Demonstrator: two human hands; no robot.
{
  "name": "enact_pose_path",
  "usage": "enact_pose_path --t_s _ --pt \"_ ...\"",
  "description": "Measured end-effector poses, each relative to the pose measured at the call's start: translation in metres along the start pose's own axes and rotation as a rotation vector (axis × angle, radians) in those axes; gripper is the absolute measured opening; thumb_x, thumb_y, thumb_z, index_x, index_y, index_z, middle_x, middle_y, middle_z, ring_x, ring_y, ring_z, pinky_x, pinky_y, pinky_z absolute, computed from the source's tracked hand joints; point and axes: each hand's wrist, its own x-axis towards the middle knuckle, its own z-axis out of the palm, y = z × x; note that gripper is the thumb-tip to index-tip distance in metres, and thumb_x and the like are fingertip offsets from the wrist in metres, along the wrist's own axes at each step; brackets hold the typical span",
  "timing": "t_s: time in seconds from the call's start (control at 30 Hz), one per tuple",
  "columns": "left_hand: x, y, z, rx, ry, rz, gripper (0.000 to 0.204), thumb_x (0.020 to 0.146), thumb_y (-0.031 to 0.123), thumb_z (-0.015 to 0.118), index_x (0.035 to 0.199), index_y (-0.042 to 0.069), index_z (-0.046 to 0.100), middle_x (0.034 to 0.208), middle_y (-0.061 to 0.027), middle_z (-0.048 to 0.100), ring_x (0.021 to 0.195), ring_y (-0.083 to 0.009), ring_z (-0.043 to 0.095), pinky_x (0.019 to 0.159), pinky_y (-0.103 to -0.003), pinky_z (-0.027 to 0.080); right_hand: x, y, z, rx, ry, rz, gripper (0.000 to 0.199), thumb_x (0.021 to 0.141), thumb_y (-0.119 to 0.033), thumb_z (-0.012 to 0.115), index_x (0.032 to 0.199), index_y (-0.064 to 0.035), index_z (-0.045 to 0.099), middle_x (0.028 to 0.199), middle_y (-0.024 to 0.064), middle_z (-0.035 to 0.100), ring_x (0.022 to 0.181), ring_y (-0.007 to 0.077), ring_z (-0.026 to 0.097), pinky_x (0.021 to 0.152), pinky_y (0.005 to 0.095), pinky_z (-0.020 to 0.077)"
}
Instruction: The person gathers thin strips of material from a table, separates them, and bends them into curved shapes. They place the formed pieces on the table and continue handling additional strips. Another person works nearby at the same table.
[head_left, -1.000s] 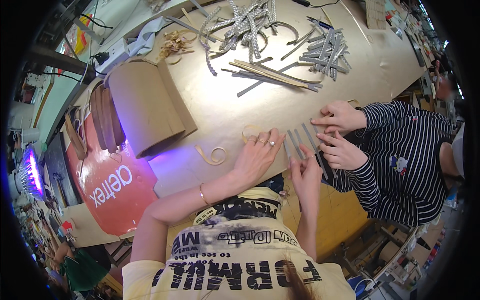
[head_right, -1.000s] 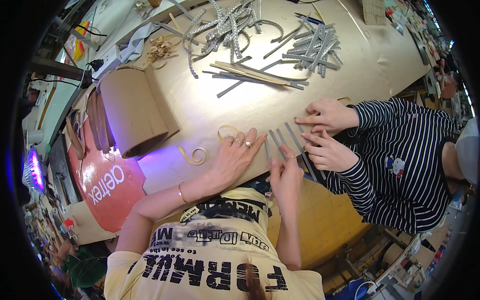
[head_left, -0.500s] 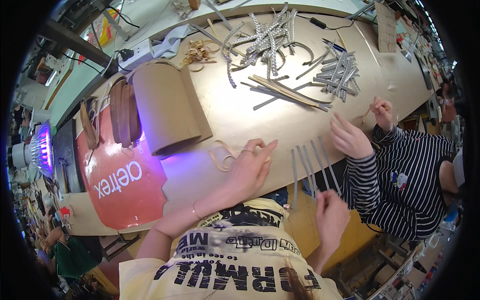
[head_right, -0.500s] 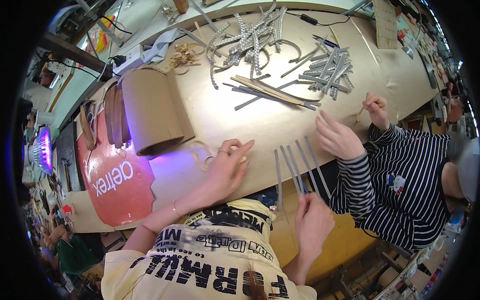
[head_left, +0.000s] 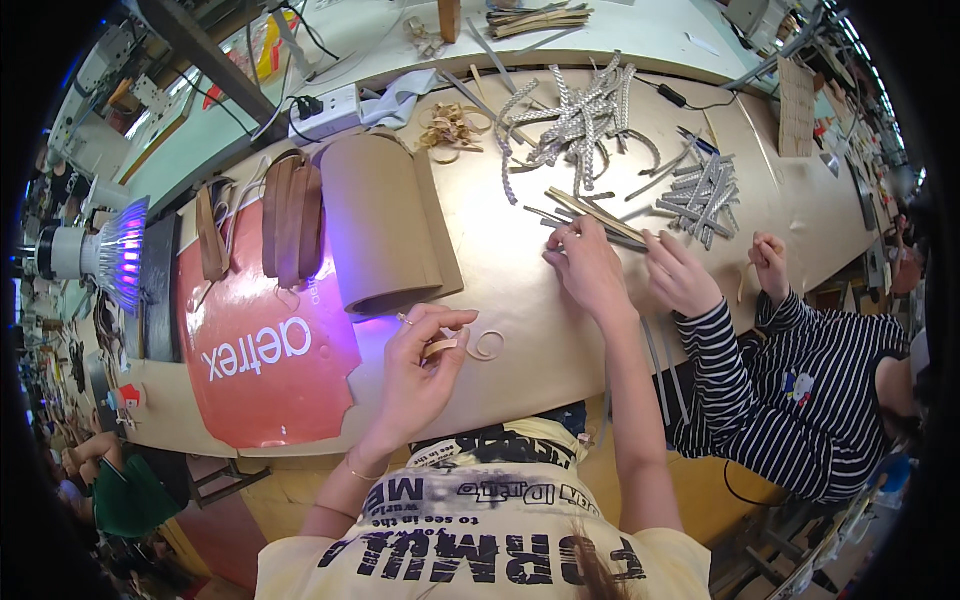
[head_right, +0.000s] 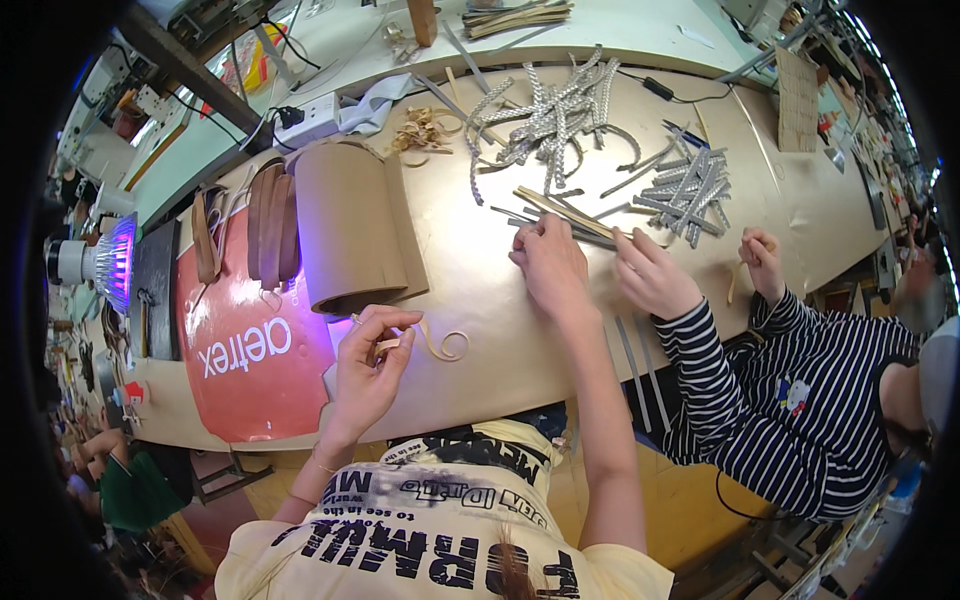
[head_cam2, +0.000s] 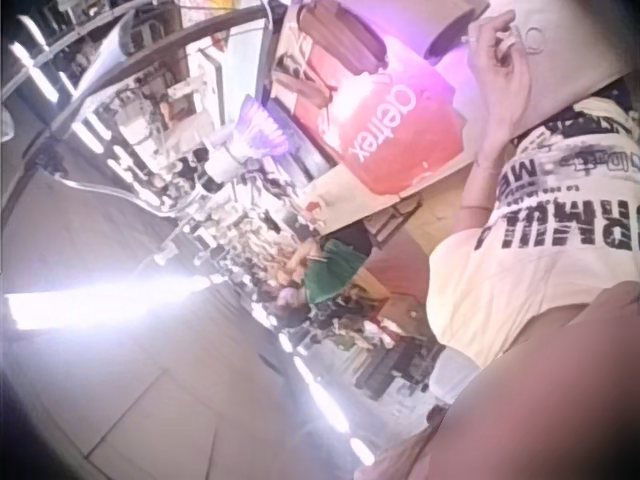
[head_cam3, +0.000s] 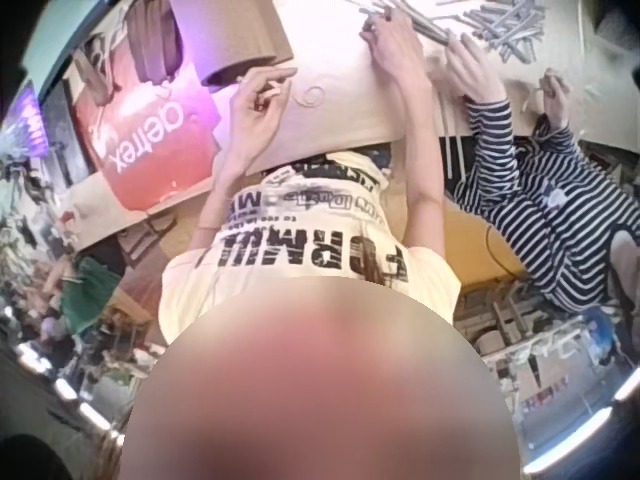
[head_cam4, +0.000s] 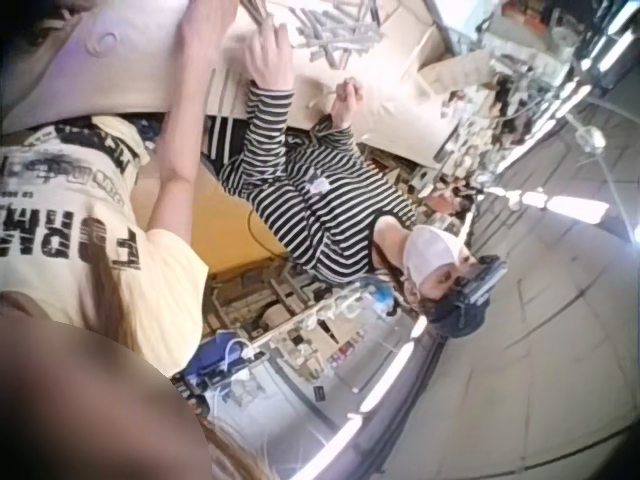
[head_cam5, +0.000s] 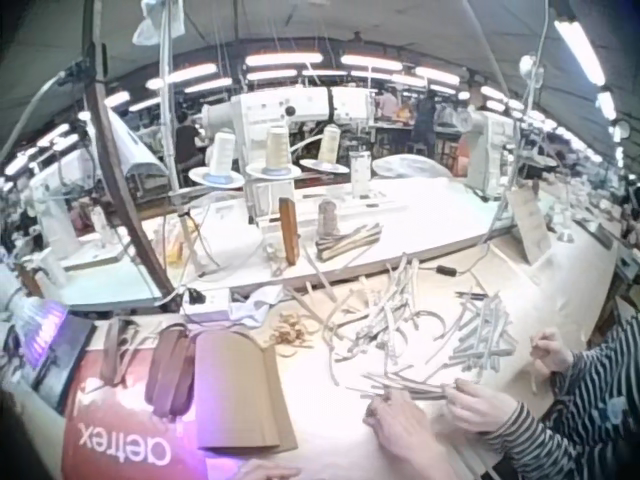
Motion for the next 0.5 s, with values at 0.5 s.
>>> enact_pose_path --t_s 0.5 --pt "0.019 0.042 -0.001 -0.252 -0.065 0.122 0.021 0.093 0.002 0.062 0.112 0.003 0.068 0.099 -0.0040 0.058 0.083 -0.0058 0.055 0.064 -0.019 0.047 -0.040 -0.070 -0.051 1.121 0.110 -0.204 0.042 0.101 -0.004 0.050 0.142 -0.0014 0.041 0.087 0.0028 0.057 0.082 0.0084 0.054 0.079 0.0239 0.0451"
